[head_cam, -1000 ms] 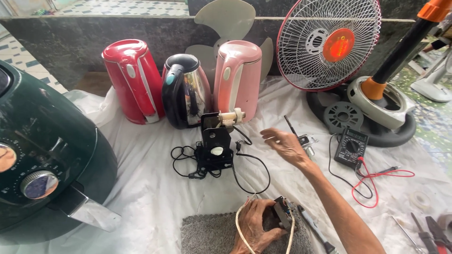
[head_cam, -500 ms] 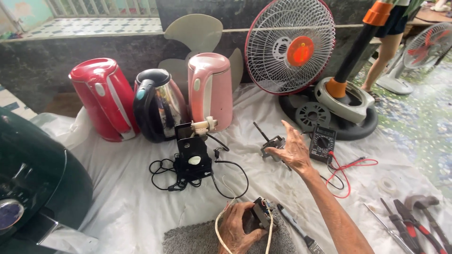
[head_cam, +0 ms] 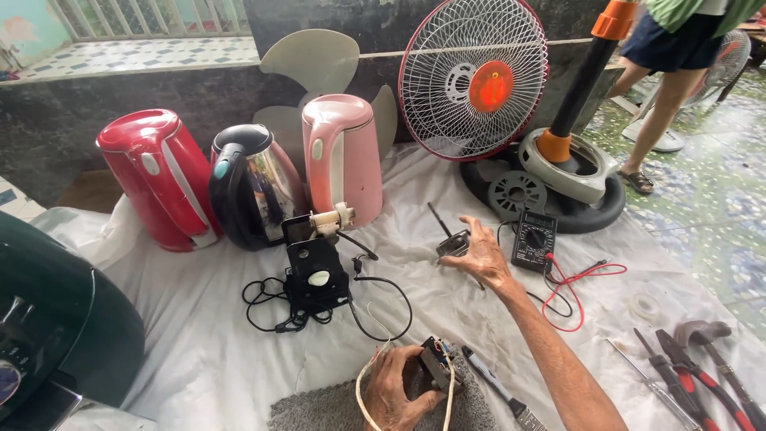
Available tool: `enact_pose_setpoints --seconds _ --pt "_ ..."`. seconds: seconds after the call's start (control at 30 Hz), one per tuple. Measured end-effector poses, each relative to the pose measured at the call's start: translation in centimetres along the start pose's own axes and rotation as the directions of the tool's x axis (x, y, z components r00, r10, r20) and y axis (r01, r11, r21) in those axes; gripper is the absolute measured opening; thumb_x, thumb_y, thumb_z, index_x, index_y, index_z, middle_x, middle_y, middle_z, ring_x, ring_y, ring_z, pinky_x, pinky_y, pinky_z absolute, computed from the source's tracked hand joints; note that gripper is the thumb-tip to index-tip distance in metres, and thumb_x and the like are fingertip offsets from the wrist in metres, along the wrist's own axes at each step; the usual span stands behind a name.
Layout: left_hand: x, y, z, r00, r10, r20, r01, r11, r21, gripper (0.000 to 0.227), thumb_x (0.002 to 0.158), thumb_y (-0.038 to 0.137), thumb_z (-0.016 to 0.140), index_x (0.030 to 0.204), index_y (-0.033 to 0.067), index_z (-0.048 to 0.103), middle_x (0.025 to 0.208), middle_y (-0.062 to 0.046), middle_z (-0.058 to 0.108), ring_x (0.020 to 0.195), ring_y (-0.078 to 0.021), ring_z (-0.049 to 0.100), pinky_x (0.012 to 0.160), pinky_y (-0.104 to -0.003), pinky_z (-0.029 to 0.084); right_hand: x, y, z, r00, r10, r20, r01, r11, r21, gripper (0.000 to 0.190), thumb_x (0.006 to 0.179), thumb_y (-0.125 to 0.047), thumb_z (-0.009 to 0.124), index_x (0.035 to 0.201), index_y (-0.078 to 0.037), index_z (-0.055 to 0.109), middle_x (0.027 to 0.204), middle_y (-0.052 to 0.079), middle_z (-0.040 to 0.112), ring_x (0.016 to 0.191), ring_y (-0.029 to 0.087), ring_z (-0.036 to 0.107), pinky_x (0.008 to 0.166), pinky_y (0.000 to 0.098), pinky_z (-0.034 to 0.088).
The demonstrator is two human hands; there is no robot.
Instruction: Cleaning a small electric motor component using a brush and a small metal tool to remove dust and debris.
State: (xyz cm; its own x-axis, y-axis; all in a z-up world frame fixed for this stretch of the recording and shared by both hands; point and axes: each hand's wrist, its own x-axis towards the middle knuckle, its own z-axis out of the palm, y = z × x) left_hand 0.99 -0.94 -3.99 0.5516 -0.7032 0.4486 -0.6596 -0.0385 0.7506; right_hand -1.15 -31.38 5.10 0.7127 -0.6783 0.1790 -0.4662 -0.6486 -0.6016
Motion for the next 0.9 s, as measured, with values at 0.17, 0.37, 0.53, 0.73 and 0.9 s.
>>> enact_pose_setpoints --seconds 0.17,0.37,0.53,0.73,0.9 --pt "0.3 1.0 -0.9 0.99 -0.099 0.098 0.1 0.995 -0.013 0.063 0.07 0.042 0.084 0.124 0.0177 0.062 0.113 -0.002 0.069 0.112 -0.0273 0.06 0.107 -0.046 0.038 -1.0 -2.8 -1.3 0.973 0.228 -0.042 -0.229 0.973 -0.018 0.105 0.061 -0.049 0.083 0.151 -0.023 0.038 0.14 0.022 0.047 0.122 0.038 0.058 0.098 0.053 0.05" --pt "0.4 2.2 -1.4 1.0 -0.008 -0.014 0.008 1.0 -0.011 0.059 0.071 0.047 0.085 0.117 0.0149 0.065 0.107 -0.002 0.07 0.103 -0.0263 0.064 0.096 -0.04 0.045 -1.3 -0.6 -0.8 0.992 0.125 0.035 -0.116 0.974 -0.196 0.115 0.069 -0.068 0.074 0.162 -0.021 0.023 0.149 0.021 0.043 0.135 0.041 0.049 0.103 0.0573 0.045" --pt "0.4 2.0 -1.5 1.0 -0.001 0.009 0.002 1.0 -0.017 0.062 0.067 0.036 0.086 0.119 0.0135 0.063 0.108 -0.005 0.069 0.105 -0.0288 0.062 0.1 -0.043 0.042 -7.3 -3.5 -3.3 0.983 -0.184 -0.017 0.168 0.926 -0.338 0.075 0.083 -0.062 0.054 0.144 -0.018 0.048 0.143 0.017 0.048 0.118 0.041 0.057 0.078 0.0599 0.057" --pt "0.2 1.8 -1.0 0.999 0.011 -0.041 -0.011 1.0 -0.005 0.061 0.069 0.042 0.084 0.119 0.0135 0.063 0.107 -0.006 0.069 0.102 -0.0288 0.063 0.095 -0.043 0.046 -15.2 -5.6 -5.5 0.762 -0.439 0.477 0.42 0.895 0.152 0.072 0.081 -0.033 0.077 0.146 -0.019 0.051 0.16 0.013 0.04 0.146 0.033 0.04 0.114 0.0572 0.033" --pt "0.2 2.3 -1.3 0.994 0.075 -0.077 -0.075 0.997 0.002 0.055 0.086 0.055 0.072 0.118 0.0125 0.062 0.105 -0.007 0.068 0.094 -0.0285 0.064 0.089 -0.043 0.048 -19.9 -7.6 -3.4 0.606 -0.68 0.412 0.662 0.719 0.213 0.057 0.086 -0.016 0.083 0.138 -0.019 0.059 0.16 0.016 0.039 0.147 0.04 0.034 0.116 0.0531 0.036"
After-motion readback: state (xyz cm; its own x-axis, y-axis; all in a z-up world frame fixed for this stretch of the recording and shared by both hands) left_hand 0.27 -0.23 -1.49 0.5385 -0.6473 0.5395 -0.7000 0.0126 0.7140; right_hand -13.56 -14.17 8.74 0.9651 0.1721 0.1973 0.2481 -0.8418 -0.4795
